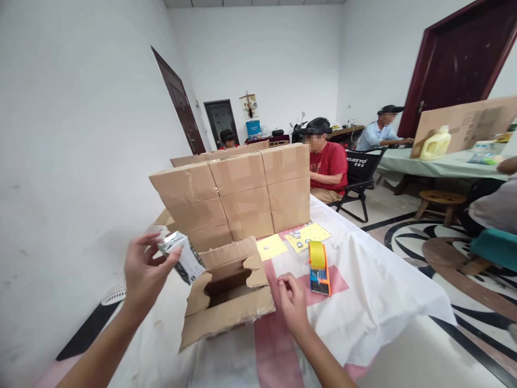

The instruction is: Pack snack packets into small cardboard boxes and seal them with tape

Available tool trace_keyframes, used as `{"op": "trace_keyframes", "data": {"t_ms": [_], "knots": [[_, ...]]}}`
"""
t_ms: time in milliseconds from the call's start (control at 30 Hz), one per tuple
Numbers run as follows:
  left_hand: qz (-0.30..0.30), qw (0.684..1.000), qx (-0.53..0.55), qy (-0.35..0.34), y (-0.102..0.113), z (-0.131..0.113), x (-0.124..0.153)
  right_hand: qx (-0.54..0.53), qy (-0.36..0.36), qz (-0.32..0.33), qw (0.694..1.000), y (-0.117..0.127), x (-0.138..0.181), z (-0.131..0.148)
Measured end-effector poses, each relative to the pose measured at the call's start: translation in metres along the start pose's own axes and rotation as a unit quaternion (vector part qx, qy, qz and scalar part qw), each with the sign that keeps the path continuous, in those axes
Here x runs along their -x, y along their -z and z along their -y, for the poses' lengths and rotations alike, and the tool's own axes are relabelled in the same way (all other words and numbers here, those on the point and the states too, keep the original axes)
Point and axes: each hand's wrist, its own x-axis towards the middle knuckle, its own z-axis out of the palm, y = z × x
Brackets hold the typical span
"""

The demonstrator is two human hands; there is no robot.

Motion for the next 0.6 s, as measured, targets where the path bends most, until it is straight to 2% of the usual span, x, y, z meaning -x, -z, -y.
{"op": "trace_keyframes", "data": {"t_ms": [67, 100, 167, 233, 300, 400, 467, 600], "knots": [[0.041, 0.997, -0.047, -0.047, -0.009, -0.011, 0.014, -0.024, 0.066, -0.032, 0.997, 0.001, -0.004, 0.027], [0.057, 0.992, -0.074, -0.081, -0.013, -0.015, 0.021, -0.037, 0.093, -0.019, 0.995, 0.000, -0.007, 0.044], [0.079, 0.976, -0.125, -0.159, -0.020, -0.023, 0.031, -0.050, 0.114, 0.061, 0.990, -0.007, -0.013, 0.080], [0.096, 0.957, -0.161, -0.221, -0.028, -0.029, 0.040, -0.038, 0.094, 0.177, 0.979, -0.018, -0.020, 0.111], [0.103, 0.947, -0.174, -0.251, -0.035, -0.034, 0.046, -0.016, 0.062, 0.273, 0.960, -0.033, -0.027, 0.131], [0.094, 0.952, -0.176, -0.233, -0.040, -0.031, 0.050, 0.006, 0.041, 0.334, 0.942, -0.051, -0.037, 0.138], [0.110, 0.964, -0.152, -0.191, -0.037, -0.019, 0.049, 0.014, 0.045, 0.332, 0.942, -0.060, -0.042, 0.131], [0.134, 0.987, -0.017, -0.087, -0.027, 0.021, 0.045, 0.026, 0.038, 0.322, 0.946, -0.069, -0.052, 0.105]]}}
